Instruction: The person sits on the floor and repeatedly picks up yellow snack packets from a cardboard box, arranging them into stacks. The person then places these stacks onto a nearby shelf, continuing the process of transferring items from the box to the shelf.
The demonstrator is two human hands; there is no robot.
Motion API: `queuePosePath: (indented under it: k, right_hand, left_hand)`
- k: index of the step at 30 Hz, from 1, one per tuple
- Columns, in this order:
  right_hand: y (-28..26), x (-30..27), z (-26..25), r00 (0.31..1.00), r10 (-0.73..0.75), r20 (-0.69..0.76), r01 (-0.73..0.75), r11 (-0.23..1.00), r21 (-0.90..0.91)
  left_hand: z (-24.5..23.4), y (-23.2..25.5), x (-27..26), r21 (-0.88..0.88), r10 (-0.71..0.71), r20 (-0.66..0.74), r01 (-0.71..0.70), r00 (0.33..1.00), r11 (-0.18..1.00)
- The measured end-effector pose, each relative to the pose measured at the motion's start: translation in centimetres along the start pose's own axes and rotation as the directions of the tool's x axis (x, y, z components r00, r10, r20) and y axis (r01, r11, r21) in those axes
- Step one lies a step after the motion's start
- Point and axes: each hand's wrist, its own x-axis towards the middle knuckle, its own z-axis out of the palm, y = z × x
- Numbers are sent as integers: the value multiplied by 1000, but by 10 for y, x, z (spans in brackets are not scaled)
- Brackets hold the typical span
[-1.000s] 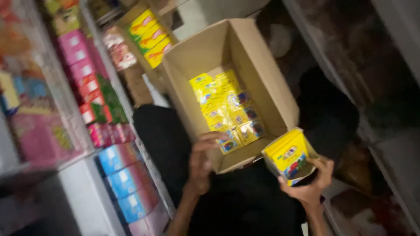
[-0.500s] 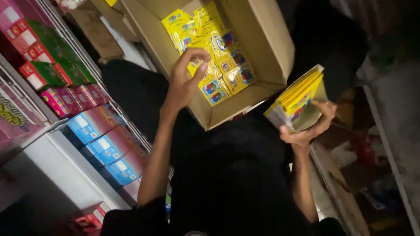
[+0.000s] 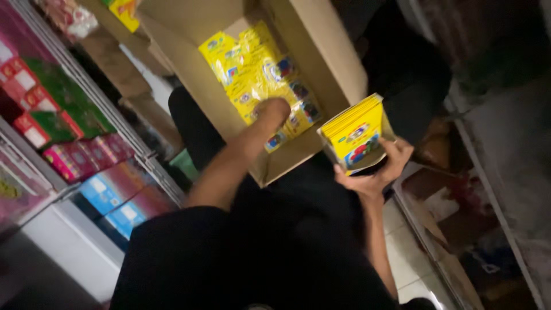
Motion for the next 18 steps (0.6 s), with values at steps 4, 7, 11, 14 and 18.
queuePosePath:
  k: [4,7,11,14,18]
  right_hand:
    - [-15,9,1,1000,-8,-11,8,1000,-16]
    - [-15,17,7,1000,-28,-12,28,1000,-12]
    - [-8,12,2,1000,-18,16,18,999,-39]
    - [-6,14,6,999,-26,32,26,1000,-6]
    - [-10,13,6,998,-52,42,51,998,21]
  left_hand:
    - [60,22,18,319,184,18,-180,983,931]
    - [72,24,13,411,210,12,-196,978,890]
    - [85,33,12,515,212,-130,-117,969,850]
    - [79,16,16,544,190,-290,-2,938,839]
    - [56,1,9,487,258,-285,-92,923,868]
